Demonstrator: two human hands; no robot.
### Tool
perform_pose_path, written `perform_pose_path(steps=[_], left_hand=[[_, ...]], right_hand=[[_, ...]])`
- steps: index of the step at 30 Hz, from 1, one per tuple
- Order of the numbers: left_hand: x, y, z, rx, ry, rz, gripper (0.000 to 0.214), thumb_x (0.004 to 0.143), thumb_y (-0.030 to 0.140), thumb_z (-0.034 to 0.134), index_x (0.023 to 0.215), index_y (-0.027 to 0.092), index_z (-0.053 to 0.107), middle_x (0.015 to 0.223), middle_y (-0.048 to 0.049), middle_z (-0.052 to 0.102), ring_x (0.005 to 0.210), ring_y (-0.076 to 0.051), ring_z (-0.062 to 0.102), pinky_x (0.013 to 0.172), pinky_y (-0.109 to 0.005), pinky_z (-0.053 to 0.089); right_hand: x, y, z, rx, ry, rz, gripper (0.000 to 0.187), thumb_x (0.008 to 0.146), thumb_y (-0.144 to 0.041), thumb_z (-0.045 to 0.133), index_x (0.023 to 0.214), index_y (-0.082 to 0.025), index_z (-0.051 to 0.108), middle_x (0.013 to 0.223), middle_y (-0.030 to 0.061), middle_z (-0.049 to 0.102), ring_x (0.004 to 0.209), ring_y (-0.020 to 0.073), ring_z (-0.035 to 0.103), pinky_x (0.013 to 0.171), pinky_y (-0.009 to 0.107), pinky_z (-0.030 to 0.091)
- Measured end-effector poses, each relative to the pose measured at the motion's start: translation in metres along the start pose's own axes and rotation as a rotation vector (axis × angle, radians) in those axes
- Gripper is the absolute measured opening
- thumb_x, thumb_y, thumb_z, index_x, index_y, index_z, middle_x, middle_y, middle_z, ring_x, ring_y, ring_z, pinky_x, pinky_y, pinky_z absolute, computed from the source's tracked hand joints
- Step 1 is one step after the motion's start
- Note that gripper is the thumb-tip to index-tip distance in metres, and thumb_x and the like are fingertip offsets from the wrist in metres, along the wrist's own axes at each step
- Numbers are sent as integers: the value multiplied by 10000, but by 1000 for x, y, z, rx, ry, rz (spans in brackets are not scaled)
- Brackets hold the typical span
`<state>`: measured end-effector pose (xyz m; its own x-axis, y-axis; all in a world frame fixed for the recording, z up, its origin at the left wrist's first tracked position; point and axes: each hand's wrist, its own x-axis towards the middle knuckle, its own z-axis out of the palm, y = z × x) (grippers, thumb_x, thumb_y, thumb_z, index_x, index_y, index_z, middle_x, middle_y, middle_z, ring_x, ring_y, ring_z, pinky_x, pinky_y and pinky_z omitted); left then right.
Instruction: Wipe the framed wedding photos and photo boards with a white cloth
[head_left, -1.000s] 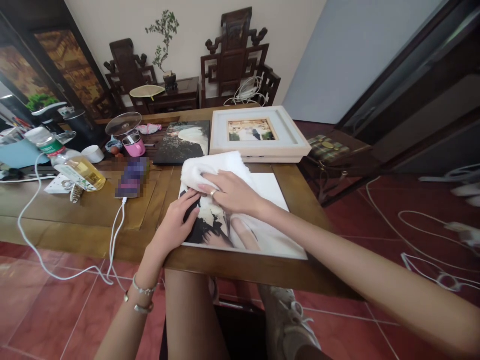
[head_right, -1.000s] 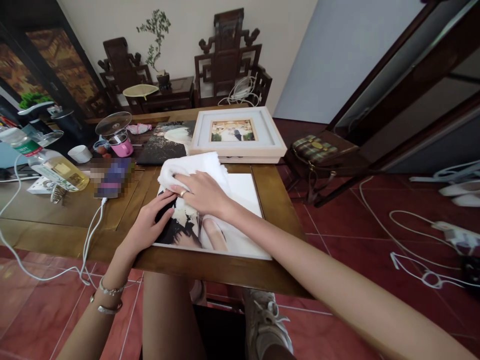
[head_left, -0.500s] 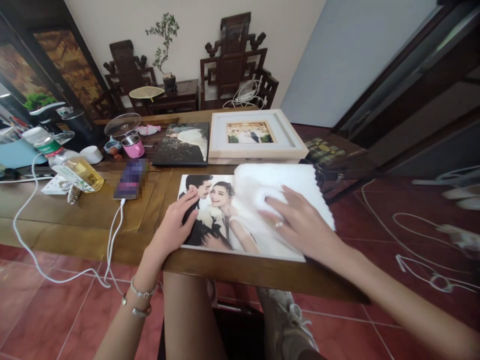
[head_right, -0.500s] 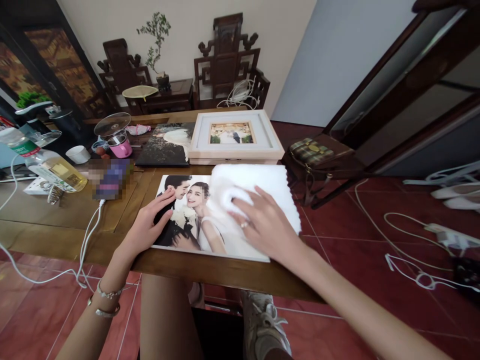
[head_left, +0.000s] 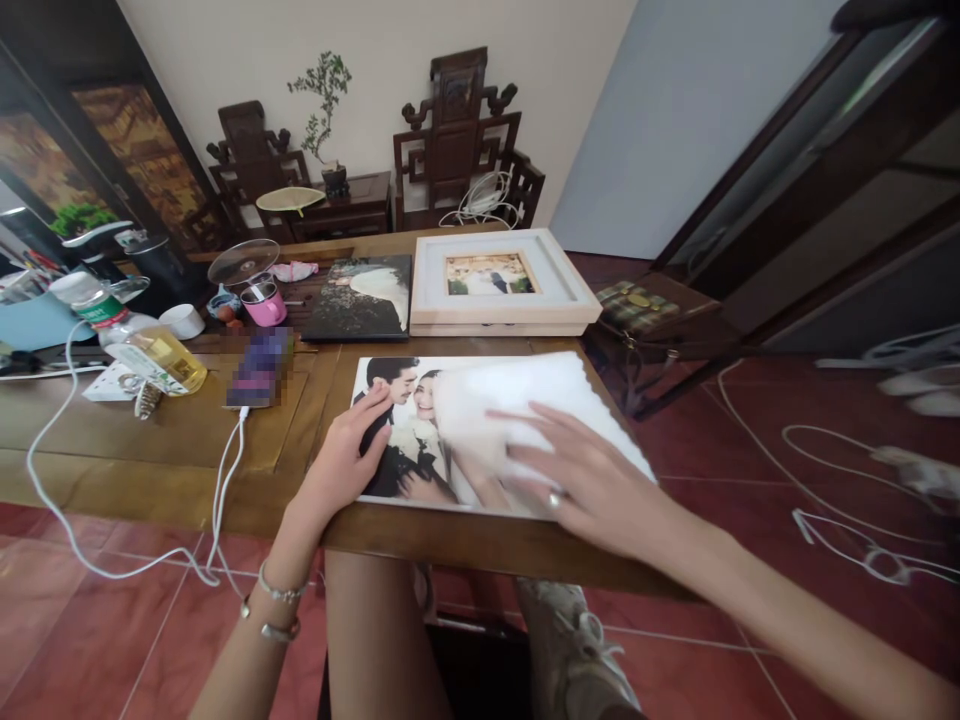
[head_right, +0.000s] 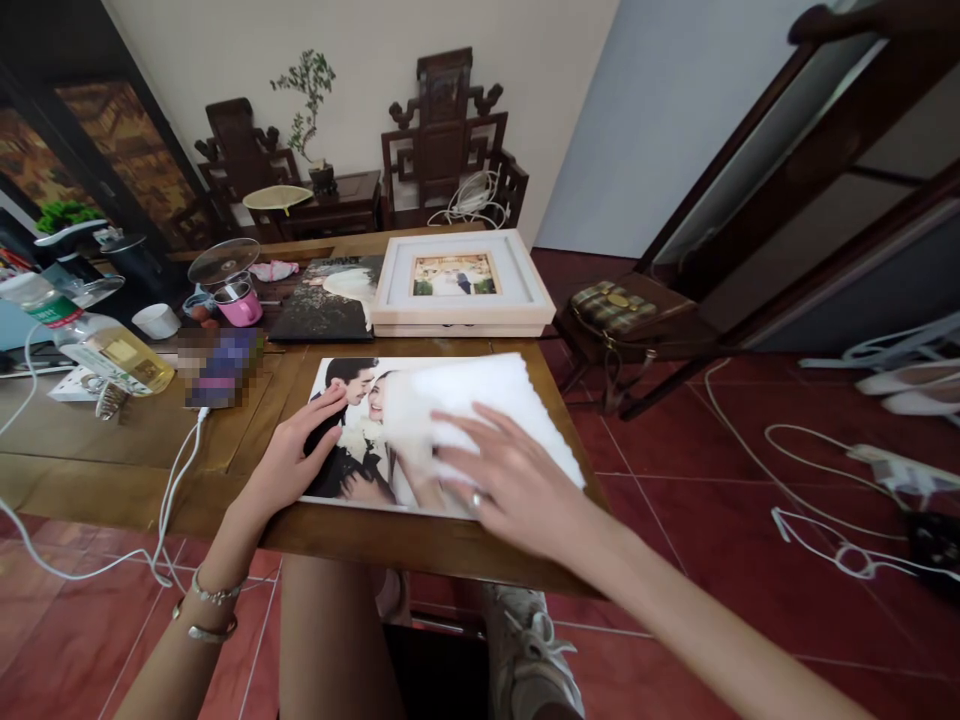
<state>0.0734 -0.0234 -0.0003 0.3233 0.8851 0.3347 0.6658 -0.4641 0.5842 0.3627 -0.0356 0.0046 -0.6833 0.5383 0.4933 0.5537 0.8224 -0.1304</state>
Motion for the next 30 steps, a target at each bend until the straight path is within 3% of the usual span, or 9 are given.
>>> perform_pose_path(steps=[4, 7, 12, 17, 20, 23, 30], left_hand=[[0, 0, 0, -4, 0, -1, 399, 962, 262, 471, 1327, 134, 571, 1462, -136, 497, 1402, -231, 411, 1178, -440, 326], [0, 1, -1, -12, -5, 2, 401, 963, 267, 471, 1329, 137, 572, 1463, -133, 497, 1405, -234, 404, 1183, -433, 317], [0, -1, 0, -9, 1, -5, 398, 962, 290, 475, 1316, 145, 584, 1457, -136, 504, 1401, -255, 408, 1182, -455, 313], [0, 0, 0, -17, 2, -4, 407, 963, 291, 471, 1334, 155, 567, 1473, -135, 485, 1401, -257, 408, 1175, -469, 323], [0, 1, 0, -15, -4, -8, 411, 963, 283, 471, 1341, 149, 560, 1474, -135, 484, 1401, -254, 409, 1174, -464, 326], [1, 2, 0, -10, -2, -1, 408, 963, 276, 468, 1335, 137, 563, 1469, -140, 489, 1401, -248, 409, 1176, -453, 327], [0, 1, 0, -9, -4, -4, 398, 958, 280, 478, 1318, 141, 580, 1459, -137, 502, 1400, -244, 413, 1178, -451, 323]], right_hand=[[35, 43, 12, -131, -7, 166, 283, 972, -265, 393, 1012, -154, 651, 964, 169, 716, 974, 317, 660, 935, 531, 480], [52, 49, 17, -159, -50, 235, 304, 973, -261, 377, 1000, -138, 654, 944, 177, 712, 961, 321, 660, 927, 532, 475], [36, 3, 18, -90, -13, 123, 281, 910, -156, 414, 1029, -156, 668, 1137, 169, 698, 1248, 324, 538, 1049, 607, 369], [-2, -64, 7, 90, 34, -7, 261, 861, -98, 453, 949, -194, 680, 1300, 162, 628, 1327, 310, 465, 1081, 634, 330], [-11, -79, 1, 146, 20, -85, 226, 839, -84, 481, 870, -206, 668, 1296, 148, 636, 1334, 283, 460, 1108, 590, 325], [-7, -63, 0, 152, -12, -62, 242, 860, -112, 465, 939, -215, 670, 1311, 132, 628, 1320, 252, 479, 1105, 548, 353], [30, 30, 12, -57, -11, 79, 283, 955, -239, 416, 1050, -158, 669, 1126, 186, 696, 1096, 324, 629, 985, 572, 452]])
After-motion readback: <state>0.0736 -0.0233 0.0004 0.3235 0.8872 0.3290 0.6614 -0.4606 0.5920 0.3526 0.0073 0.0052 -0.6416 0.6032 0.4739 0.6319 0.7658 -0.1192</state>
